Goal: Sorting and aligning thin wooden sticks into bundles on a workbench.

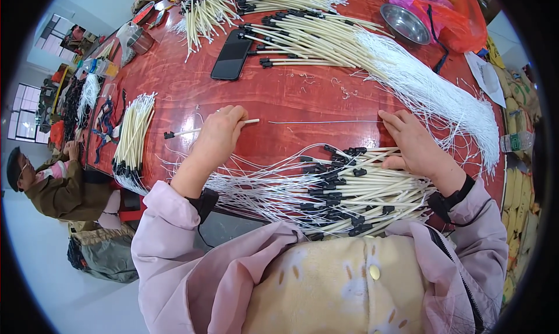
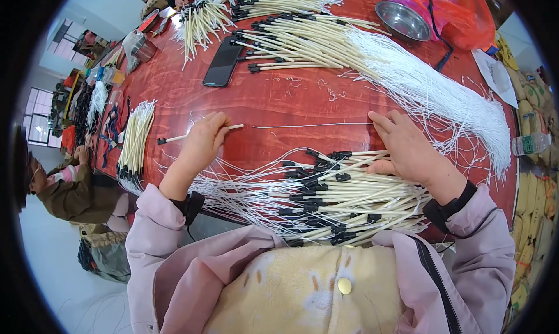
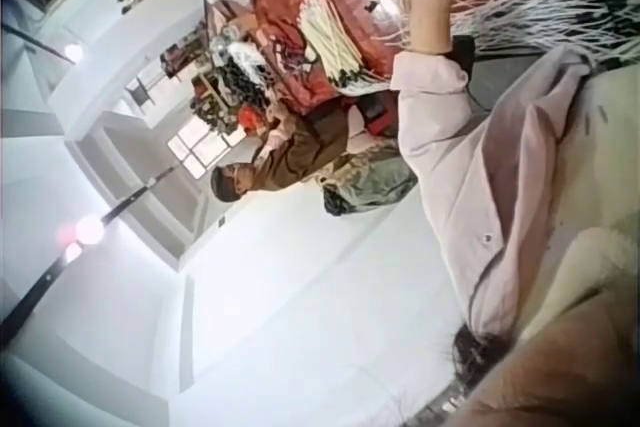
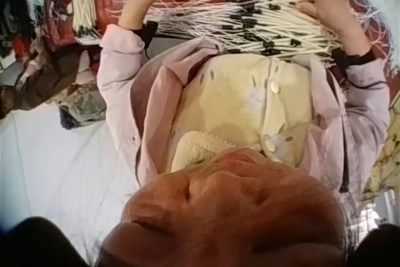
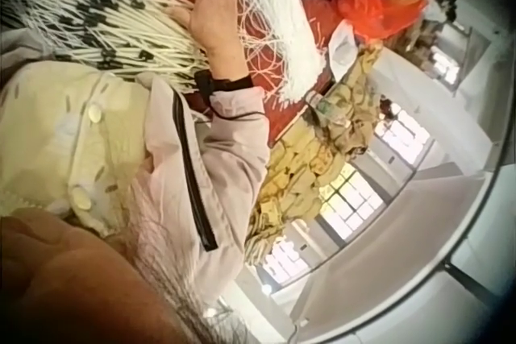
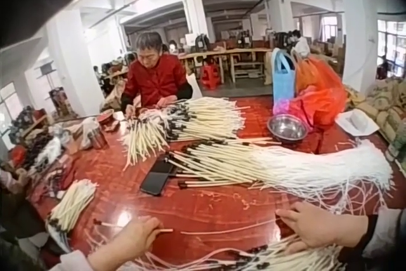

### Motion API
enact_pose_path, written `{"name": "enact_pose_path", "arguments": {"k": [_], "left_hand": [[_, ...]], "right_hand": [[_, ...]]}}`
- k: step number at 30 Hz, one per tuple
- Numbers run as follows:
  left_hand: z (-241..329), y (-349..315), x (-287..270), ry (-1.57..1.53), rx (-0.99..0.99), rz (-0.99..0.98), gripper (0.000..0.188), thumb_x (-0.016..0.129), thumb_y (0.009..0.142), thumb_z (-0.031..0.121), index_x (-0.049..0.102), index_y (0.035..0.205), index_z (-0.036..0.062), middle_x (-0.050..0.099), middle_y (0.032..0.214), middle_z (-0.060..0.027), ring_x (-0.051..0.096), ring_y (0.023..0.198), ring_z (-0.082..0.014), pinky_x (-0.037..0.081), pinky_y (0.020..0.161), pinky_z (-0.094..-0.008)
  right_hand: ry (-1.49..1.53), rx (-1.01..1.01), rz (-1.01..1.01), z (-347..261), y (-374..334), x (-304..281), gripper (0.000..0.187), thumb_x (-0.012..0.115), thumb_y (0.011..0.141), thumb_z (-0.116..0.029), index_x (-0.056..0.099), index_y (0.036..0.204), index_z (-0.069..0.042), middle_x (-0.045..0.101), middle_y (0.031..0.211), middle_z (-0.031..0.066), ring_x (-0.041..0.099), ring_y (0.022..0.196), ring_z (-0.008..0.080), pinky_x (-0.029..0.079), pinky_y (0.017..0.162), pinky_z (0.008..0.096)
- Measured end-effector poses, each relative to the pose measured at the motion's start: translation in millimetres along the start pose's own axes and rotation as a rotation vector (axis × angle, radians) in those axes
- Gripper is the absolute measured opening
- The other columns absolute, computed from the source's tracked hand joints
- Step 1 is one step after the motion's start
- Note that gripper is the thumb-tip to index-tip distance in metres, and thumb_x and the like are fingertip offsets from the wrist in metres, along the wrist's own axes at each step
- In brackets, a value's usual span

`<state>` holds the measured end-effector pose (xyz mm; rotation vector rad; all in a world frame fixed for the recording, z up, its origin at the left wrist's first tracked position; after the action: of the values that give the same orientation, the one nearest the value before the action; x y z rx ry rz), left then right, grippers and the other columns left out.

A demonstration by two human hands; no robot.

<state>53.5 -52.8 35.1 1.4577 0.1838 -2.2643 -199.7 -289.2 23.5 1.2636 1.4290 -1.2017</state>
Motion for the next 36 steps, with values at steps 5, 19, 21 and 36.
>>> {"name": "enact_pose_path", "arguments": {"k": [5, 19, 21, 36], "left_hand": [[5, 4, 6, -0.012, 0.048, 0.002, 0.006, 0.059, 0.093, 0.002, 0.059, 0.098, 0.0003, 0.064, 0.092, -0.0205, 0.062, 0.086, -0.0436, 0.048, 0.074, -0.0481], [9, 9, 16, 0.006, 0.061, -0.033, 0.006, 0.06, 0.095, 0.008, 0.061, 0.1, 0.0037, 0.066, 0.093, -0.0178, 0.063, 0.088, -0.0422, 0.049, 0.076, -0.0511], [9, 9, 16, -0.002, 0.054, -0.041, 0.006, 0.06, 0.095, 0.006, 0.06, 0.1, 0.0025, 0.065, 0.093, -0.019, 0.062, 0.088, -0.0427, 0.049, 0.076, -0.0495], [119, 82, 109, 0.065, 0.389, -0.086, 0.015, 0.059, 0.09, 0.012, 0.061, 0.104, 0.0056, 0.063, 0.099, -0.0149, 0.063, 0.098, -0.0372, 0.052, 0.082, -0.0482]], "right_hand": [[-0.045, 0.002, -0.01, 0, 0, 2, 0.118, 0.048, 0.077, -0.084, 0.051, 0.131, 0.021, 0.046, 0.148, 0.0245, 0.048, 0.117, 0.0379, 0.04, 0.108, 0.0456], [-0.067, 0.021, -0.036, -4, 3, 2, 0.118, 0.05, 0.076, -0.083, 0.049, 0.132, 0.021, 0.044, 0.148, 0.0247, 0.046, 0.122, 0.0388, 0.038, 0.111, 0.045], [-0.057, 0.03, -0.051, -4, 3, 3, 0.118, 0.05, 0.077, -0.082, 0.049, 0.133, 0.021, 0.043, 0.149, 0.0247, 0.046, 0.123, 0.0396, 0.037, 0.112, 0.0455], [-0.055, -0.095, -0.054, -18, 17, 8, 0.122, 0.039, 0.081, -0.086, 0.042, 0.137, 0.022, 0.038, 0.151, 0.0287, 0.039, 0.132, 0.0454, 0.033, 0.115, 0.0491]]}}
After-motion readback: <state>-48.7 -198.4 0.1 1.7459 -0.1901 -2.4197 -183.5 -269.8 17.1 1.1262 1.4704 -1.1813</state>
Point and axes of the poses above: each hand's wrist, its own y-axis towards the middle knuckle, its own x-axis out of the palm, z = x × y, the point moved 9 cm from there along y, towards the middle knuckle
